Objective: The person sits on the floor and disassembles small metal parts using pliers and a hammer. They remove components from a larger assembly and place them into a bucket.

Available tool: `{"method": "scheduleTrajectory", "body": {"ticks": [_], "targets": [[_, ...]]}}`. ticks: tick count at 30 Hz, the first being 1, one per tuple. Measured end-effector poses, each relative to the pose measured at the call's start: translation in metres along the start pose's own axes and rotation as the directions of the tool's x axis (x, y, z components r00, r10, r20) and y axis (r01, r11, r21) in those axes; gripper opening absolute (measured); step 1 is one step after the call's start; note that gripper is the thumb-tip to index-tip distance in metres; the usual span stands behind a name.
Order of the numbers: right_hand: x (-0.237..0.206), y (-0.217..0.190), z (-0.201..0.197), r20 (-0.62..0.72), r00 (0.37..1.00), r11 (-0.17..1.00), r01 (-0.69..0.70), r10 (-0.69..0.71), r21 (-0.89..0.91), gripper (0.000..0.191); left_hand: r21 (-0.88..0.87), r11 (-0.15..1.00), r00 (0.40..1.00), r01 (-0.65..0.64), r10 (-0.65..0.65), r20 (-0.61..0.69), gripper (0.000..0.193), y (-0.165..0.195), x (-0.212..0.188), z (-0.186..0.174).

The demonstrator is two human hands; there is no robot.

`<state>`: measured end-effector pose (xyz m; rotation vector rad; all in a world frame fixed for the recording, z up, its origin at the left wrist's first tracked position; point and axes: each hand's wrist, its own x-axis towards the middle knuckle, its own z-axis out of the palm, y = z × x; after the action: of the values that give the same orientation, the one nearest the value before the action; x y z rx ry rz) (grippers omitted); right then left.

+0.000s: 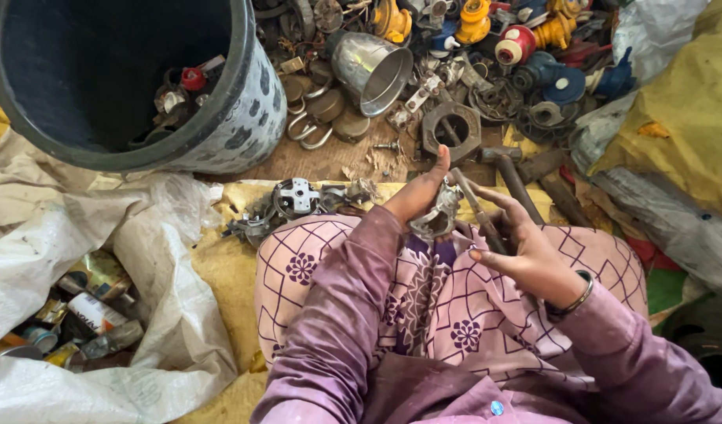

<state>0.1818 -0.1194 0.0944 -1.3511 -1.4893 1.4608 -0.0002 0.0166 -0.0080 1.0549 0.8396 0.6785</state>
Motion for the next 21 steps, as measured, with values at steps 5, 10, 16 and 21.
{"method": "scheduleTrajectory", "body": {"ticks": [5,10,16,21], "targets": [[-0.009,0.025,0.001,-0.214,0.771,0.684,0.355,-0.600,-0.638,0.083,-0.178,0.984,0.980,0.032,0.005,0.199,0.106,0.000,-0.006,-0.010],[-0.046,0.037,-0.015,-0.057,0.989,0.793,0.074,-0.135,-0.604,0.076,0.187,0.960,0.943,-0.209,0.248,-0.222,0.105,0.000,0.005,-0.015],[-0.063,0.043,0.003,0.255,0.935,0.684,0.355,-0.248,-0.637,0.064,0.364,0.853,0.853,-0.375,0.471,-0.225,0.095,-0.006,-0.001,0.002],[0.000,0.034,-0.009,-0.208,0.978,0.999,0.019,-0.025,-0.032,0.026,0.479,0.711,0.790,-0.515,0.610,-0.056,0.084,0.005,-0.021,0.018]]}}
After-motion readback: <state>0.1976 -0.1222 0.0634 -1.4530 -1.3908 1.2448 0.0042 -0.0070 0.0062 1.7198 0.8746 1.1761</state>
